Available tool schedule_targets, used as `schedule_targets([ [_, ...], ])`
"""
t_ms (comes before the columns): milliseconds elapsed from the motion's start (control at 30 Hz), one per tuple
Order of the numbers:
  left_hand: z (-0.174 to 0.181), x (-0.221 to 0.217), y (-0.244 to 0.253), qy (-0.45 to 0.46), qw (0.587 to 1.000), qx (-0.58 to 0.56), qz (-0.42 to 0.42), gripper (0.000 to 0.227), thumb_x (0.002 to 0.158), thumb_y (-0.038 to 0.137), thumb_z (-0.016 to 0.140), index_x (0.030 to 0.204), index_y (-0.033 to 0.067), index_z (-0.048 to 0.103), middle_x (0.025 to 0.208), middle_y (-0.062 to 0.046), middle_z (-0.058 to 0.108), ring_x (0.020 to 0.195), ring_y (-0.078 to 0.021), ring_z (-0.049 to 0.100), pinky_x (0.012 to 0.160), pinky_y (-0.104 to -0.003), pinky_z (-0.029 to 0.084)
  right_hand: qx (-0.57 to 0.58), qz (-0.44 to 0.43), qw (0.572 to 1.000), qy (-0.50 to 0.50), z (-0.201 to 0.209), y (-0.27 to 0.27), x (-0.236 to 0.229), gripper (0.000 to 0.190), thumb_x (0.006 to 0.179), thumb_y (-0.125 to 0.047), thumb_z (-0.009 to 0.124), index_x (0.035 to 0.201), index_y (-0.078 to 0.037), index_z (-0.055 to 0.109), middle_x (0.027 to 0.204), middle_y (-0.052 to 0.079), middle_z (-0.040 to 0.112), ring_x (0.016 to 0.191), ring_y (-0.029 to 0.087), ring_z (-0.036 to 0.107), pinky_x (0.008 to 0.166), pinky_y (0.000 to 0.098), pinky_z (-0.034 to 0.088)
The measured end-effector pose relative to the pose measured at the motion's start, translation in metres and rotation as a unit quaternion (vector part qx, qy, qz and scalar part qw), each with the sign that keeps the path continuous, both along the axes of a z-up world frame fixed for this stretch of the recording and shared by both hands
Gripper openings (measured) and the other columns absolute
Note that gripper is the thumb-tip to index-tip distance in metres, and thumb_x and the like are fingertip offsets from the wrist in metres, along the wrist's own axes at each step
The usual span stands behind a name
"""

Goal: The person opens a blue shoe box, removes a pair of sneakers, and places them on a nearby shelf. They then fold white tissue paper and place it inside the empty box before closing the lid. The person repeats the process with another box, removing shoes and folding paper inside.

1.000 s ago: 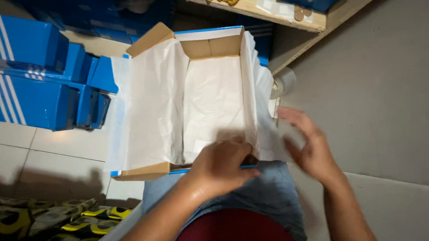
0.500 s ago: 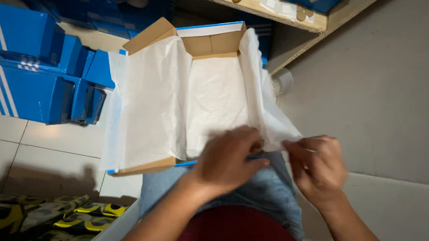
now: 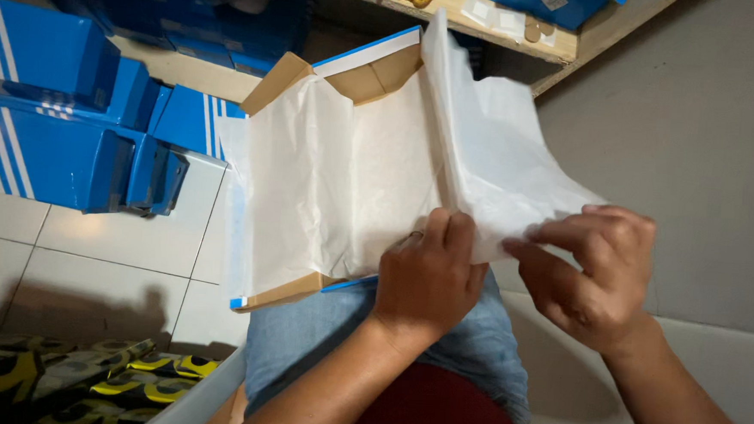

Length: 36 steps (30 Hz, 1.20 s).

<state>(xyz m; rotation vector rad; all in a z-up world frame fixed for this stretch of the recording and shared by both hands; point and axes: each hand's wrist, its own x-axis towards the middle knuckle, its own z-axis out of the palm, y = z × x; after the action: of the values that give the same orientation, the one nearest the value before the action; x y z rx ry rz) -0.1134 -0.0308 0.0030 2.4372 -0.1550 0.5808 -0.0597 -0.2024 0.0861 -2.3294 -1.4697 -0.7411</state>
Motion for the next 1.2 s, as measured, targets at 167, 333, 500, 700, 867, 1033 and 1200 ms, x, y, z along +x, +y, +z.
schedule_targets([
  [167, -0.003, -0.006, -0.011, -0.04, 0.994, 0.082, 0.057, 0.01, 0.084, 0.018, 0.059, 0.089, 0.0162, 0.051, 0.081, -0.005, 0.056, 0.054, -0.0241, 0.06, 0.038, -0.039, 0.042, -0.035, -0.026, 0.999, 0.006, 0.003, -0.01, 0.004, 0.007, 0.089, -0.008, 0.066, 0.093, -0.013, 0.07, 0.094, 0.007, 0.065, 0.074, 0.028, 0.059, 0.069, 0.0495, 0.047],
  [333, -0.023, -0.015, -0.027, 0.007, 0.991, 0.125, 0.046, 0.021, 0.093, 0.02, 0.058, 0.111, 0.0102, 0.062, 0.082, -0.002, 0.063, 0.053, -0.021, 0.063, 0.037, -0.037, 0.046, -0.113, -0.072, 0.968, 0.213, 0.007, -0.02, -0.007, 0.02, 0.092, -0.006, 0.06, 0.106, -0.017, 0.069, 0.098, 0.0, 0.065, 0.095, 0.025, 0.062, 0.096, 0.0445, 0.036],
  [500, -0.025, -0.017, -0.037, -0.036, 0.989, 0.123, 0.072, 0.025, 0.097, 0.026, 0.062, 0.111, 0.0064, 0.068, 0.076, -0.002, 0.068, 0.052, -0.0202, 0.064, 0.042, -0.035, 0.048, 0.023, -0.164, 0.945, 0.283, 0.012, 0.01, -0.009, 0.014, 0.1, -0.01, 0.065, 0.108, -0.001, 0.072, 0.098, 0.01, 0.07, 0.085, 0.022, 0.064, 0.079, 0.0335, 0.05],
  [700, -0.013, -0.016, -0.032, -0.009, 0.99, 0.137, 0.036, 0.003, 0.082, 0.015, 0.065, 0.083, 0.0176, 0.064, 0.072, -0.001, 0.062, 0.054, -0.0216, 0.062, 0.041, -0.035, 0.045, -0.027, -0.267, 0.918, 0.292, -0.028, 0.029, 0.019, 0.046, 0.09, -0.027, 0.081, 0.129, -0.01, 0.067, 0.099, 0.005, 0.062, 0.079, 0.019, 0.062, 0.076, 0.0385, 0.051],
  [867, 0.001, -0.012, -0.022, -0.051, 0.984, 0.155, 0.073, 0.006, 0.095, 0.017, 0.062, 0.101, 0.0168, 0.061, 0.076, 0.0, 0.056, 0.052, -0.0163, 0.057, 0.044, -0.031, 0.046, -0.045, -0.341, 0.821, 0.456, 0.0, 0.048, 0.025, 0.059, 0.089, -0.028, 0.072, 0.144, -0.019, 0.053, 0.057, 0.001, 0.066, 0.053, 0.019, 0.06, 0.063, 0.0353, 0.046],
  [1033, -0.017, -0.017, -0.03, -0.009, 0.997, 0.078, 0.019, 0.009, 0.091, 0.017, 0.065, 0.086, 0.0172, 0.058, 0.078, -0.003, 0.061, 0.058, -0.0235, 0.062, 0.043, -0.039, 0.047, -0.024, -0.298, 0.868, 0.396, 0.005, 0.057, 0.034, 0.07, 0.092, -0.037, 0.07, 0.152, -0.01, 0.045, 0.086, 0.006, 0.066, 0.069, 0.022, 0.063, 0.066, 0.039, 0.048],
  [1200, -0.014, -0.021, -0.027, 0.154, 0.981, -0.045, -0.108, 0.061, 0.091, 0.067, 0.055, 0.113, 0.0124, 0.07, 0.095, -0.017, 0.069, 0.082, -0.0387, 0.068, 0.065, -0.051, 0.054, -0.119, -0.285, 0.851, 0.425, -0.021, 0.069, 0.065, 0.091, 0.089, -0.041, 0.068, 0.162, -0.014, 0.021, 0.128, 0.023, 0.064, 0.084, 0.043, 0.069, 0.075, 0.0536, 0.048],
])
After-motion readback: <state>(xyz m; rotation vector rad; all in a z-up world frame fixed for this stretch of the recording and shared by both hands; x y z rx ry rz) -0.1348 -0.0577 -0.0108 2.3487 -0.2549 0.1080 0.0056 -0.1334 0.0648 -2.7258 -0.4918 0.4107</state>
